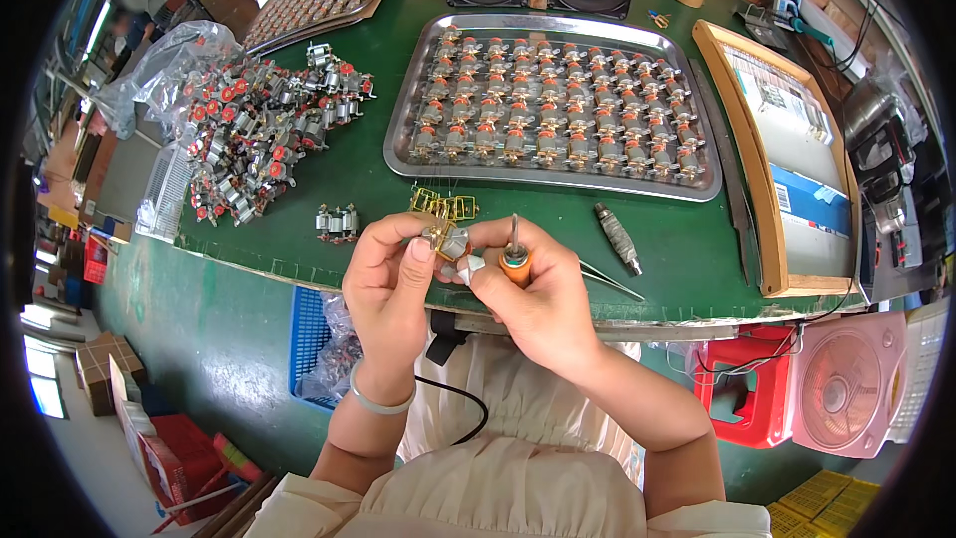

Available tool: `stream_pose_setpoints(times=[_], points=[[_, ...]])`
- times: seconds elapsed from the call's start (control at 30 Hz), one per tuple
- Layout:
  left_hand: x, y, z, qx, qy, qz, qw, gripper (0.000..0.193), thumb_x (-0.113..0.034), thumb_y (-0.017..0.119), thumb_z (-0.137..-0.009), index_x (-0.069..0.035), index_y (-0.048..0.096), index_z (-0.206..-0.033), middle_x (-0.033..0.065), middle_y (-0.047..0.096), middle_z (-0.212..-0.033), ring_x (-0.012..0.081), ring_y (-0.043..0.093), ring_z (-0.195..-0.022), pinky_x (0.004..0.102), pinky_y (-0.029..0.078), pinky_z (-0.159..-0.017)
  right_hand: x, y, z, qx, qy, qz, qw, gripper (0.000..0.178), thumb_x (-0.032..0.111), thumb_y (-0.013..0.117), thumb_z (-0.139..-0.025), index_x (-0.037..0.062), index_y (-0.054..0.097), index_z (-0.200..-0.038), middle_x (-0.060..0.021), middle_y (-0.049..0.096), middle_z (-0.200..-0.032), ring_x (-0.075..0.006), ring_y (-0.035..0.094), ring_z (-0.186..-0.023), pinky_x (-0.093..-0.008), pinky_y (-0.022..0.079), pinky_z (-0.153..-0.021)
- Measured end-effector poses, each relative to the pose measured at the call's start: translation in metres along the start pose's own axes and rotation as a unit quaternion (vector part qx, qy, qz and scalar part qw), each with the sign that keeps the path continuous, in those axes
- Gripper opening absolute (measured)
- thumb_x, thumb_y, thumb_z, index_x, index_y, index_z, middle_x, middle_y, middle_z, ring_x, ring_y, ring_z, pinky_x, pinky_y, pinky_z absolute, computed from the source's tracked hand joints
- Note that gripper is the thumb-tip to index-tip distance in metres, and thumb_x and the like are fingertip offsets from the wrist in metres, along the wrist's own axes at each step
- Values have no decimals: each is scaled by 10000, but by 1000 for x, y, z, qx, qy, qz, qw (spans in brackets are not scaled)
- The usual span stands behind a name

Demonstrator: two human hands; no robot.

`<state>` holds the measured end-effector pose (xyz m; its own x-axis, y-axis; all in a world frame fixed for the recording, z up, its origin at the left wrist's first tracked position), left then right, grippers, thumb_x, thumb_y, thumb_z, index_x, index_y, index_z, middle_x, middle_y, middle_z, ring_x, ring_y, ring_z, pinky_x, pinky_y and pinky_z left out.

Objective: Assembling small electronic components using a screwdriver and tweezers and organizing them into a tray.

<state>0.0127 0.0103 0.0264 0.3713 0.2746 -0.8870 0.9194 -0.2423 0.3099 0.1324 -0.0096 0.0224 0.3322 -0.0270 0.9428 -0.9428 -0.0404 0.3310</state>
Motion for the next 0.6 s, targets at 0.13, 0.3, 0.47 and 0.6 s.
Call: stream_pose_setpoints(times=[0.13,0.3,0.47,0.6], points=[[0,2,3,-47,29,-33,998,135,-60,509,-883,36,508,-978,79,571,-899,95,551,-742,213,469,-650,0,0,1,-25,61,-36,997,142,58,509,-833,-28,540,-941,25,472,-599,-17,390,-477,-182,321,-423],[2,1,4,-51,43,-48,997,141,-53,516,-878,36,510,-988,71,567,-908,86,538,-772,206,451,-681,-3,-4,0,9,90,-113,989,162,83,505,-838,-28,536,-952,4,496,-617,-25,404,-494,-189,339,-429],[4,-1,4,-74,21,-20,997,146,-49,527,-873,28,515,-997,60,570,-917,83,535,-803,205,434,-719,0,-2,3,18,59,-63,996,182,93,553,-837,-15,530,-982,8,481,-632,-24,404,-526,-177,338,-453],[4,3,4,-77,3,6,997,150,-63,525,-878,27,515,-998,59,580,-906,84,538,-810,213,442,-719,8,-6,6,-24,-137,196,971,211,58,598,-828,-9,525,-1015,26,492,-675,-9,395,-573,-161,319,-492]])
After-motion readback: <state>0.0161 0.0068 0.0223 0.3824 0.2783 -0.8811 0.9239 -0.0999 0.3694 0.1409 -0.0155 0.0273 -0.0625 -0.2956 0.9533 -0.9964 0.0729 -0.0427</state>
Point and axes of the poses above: each hand's wrist, its own z-axis away from the middle knuckle, its own y-axis out of the palm, x = y × z, the point moved 4 cm from there along -z, towards the middle knuckle
